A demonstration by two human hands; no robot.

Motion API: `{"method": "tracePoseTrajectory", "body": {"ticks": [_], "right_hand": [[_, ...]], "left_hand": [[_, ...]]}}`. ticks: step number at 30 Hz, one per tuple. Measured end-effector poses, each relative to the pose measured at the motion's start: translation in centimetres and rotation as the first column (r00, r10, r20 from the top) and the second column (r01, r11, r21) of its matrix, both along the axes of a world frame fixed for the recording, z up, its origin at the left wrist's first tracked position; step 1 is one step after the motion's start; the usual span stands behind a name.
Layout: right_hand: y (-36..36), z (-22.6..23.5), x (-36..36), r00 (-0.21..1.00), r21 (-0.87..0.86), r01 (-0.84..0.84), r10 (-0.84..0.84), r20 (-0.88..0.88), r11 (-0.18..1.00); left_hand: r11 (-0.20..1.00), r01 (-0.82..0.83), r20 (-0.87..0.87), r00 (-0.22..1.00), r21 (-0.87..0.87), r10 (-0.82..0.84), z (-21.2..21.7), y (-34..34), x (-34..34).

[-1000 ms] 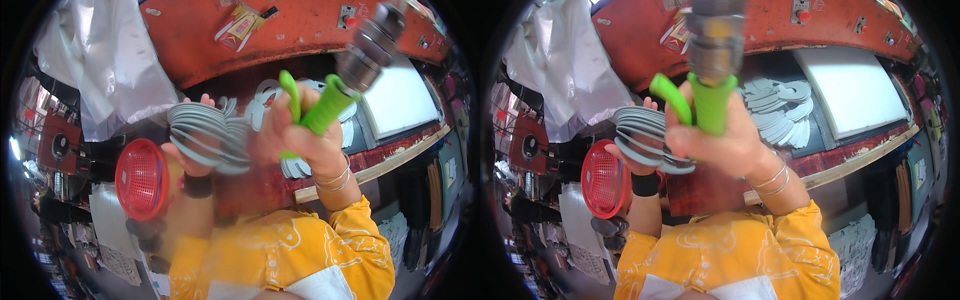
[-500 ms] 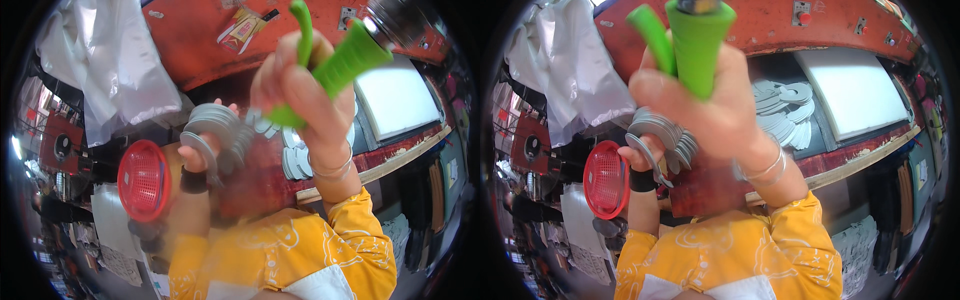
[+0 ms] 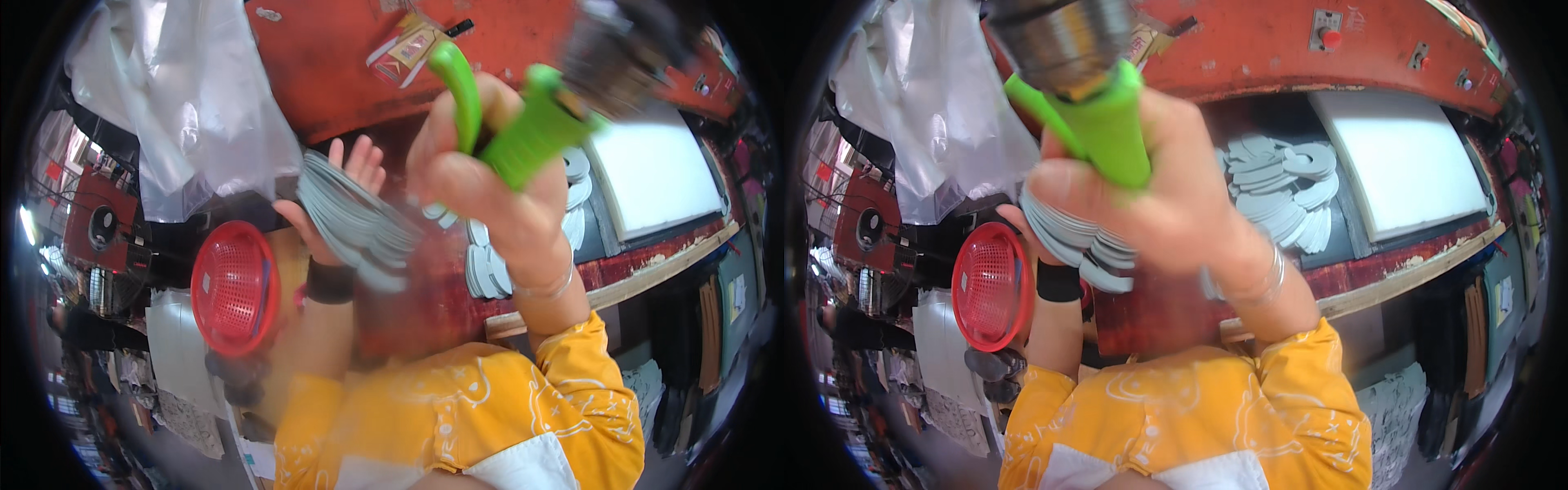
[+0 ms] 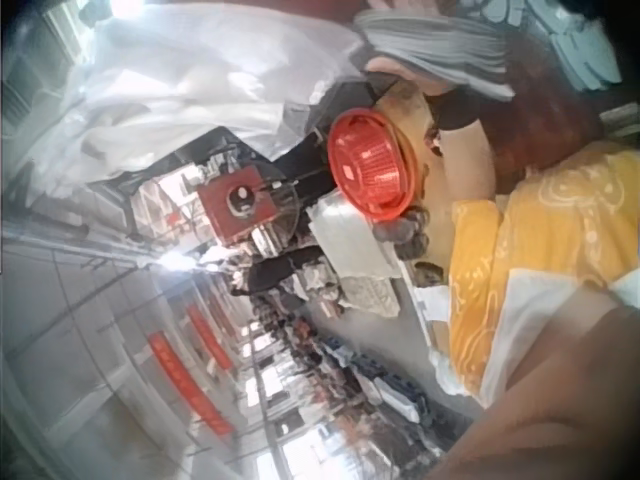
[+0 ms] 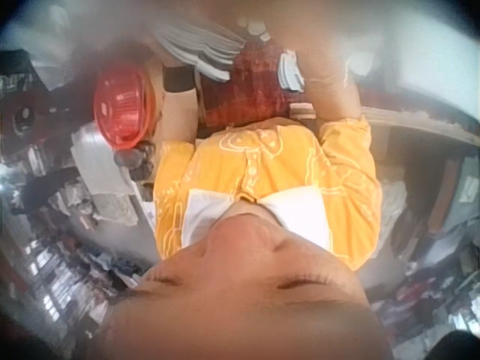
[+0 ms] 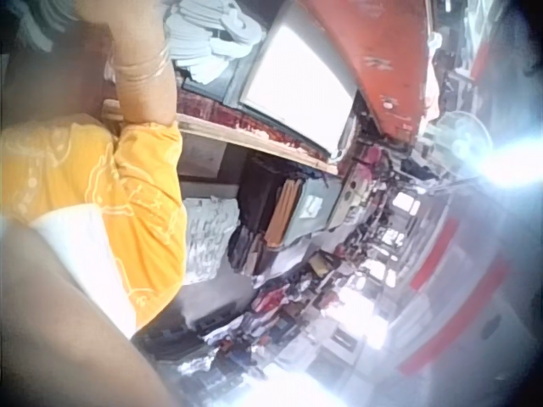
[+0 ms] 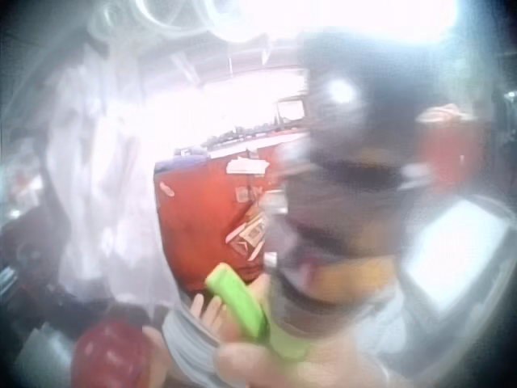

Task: The person repeatedly picks up stacks of gray plastic parts, applies heat with a green heat gun to the edges, and places the heated stacks into clear plastic bags. The person then seals the bags and sets them aside on the table.

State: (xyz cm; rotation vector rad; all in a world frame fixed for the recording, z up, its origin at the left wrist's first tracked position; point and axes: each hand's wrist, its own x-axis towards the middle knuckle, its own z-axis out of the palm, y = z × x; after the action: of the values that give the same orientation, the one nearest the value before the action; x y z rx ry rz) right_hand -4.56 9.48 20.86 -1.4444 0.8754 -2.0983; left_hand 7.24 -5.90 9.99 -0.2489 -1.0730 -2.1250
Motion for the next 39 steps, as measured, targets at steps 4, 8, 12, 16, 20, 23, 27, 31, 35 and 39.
{"method": "tracePoseTrajectory", "body": {"ticks": [4,8,12,16,20,23,27,31,35,39], "right_hand": [[0.1,-1.0,-0.2,0.99,0.018,-0.111,0.109,0.093,0.994],[0.6,-1.8,0.0,0.955,0.001,-0.201,0.196,0.221,0.98],[1.0,-2.0,0.5,0.885,-0.134,-0.364,0.387,0.257,0.922],[0.7,-0.9,0.6,0.938,-0.114,-0.247,0.267,0.221,0.962],[-1.5,0.9,-2.8,0.735,-0.049,0.549,-0.51,-0.447,0.834],[-3.2,0.2,-4.1,0.443,-0.093,0.733,-0.577,-0.686,0.673],[-4.3,-3.5,-3.5,0.605,-0.021,0.223,-0.155,-0.781,0.975],[-5.6,-6.4,-1.7,0.774,0.444,-0.21,0.425,-0.469,0.871],[-6.1,-7.0,-0.9,0.731,-0.098,0.101,-0.14,-0.668,0.99],[-5.5,-6.3,-1.1,0.681,-0.194,0.244,-0.31,-0.664,0.95]], "left_hand": [[0.964,0.234,-0.265,0.944,0.125,-0.194,-0.6,-2.3,-0.1],[0.872,0.485,-0.383,0.795,-0.063,-0.47,-0.8,-4.5,0.6],[0.854,0.519,-0.396,0.777,-0.039,-0.49,-0.5,-4.8,1.1],[0.988,0.149,0.011,0.989,0.027,-0.149,-0.3,-3.9,1.6],[0.952,0.195,0.618,0.786,-0.237,-0.007,-0.2,-3.7,2.7],[0.892,0.423,0.565,0.78,-0.16,-0.269,-0.6,-3.0,3.9],[0.771,0.634,0.37,0.731,-0.059,-0.573,-1.7,-1.1,4.0],[0.588,0.798,0.045,0.597,-0.132,-0.801,-2.2,0.4,1.9],[0.617,0.745,0.364,0.664,-0.253,-0.653,0.6,-0.8,2.2],[0.729,0.587,0.661,0.707,-0.352,-0.249,4.7,-2.6,4.4]]}}
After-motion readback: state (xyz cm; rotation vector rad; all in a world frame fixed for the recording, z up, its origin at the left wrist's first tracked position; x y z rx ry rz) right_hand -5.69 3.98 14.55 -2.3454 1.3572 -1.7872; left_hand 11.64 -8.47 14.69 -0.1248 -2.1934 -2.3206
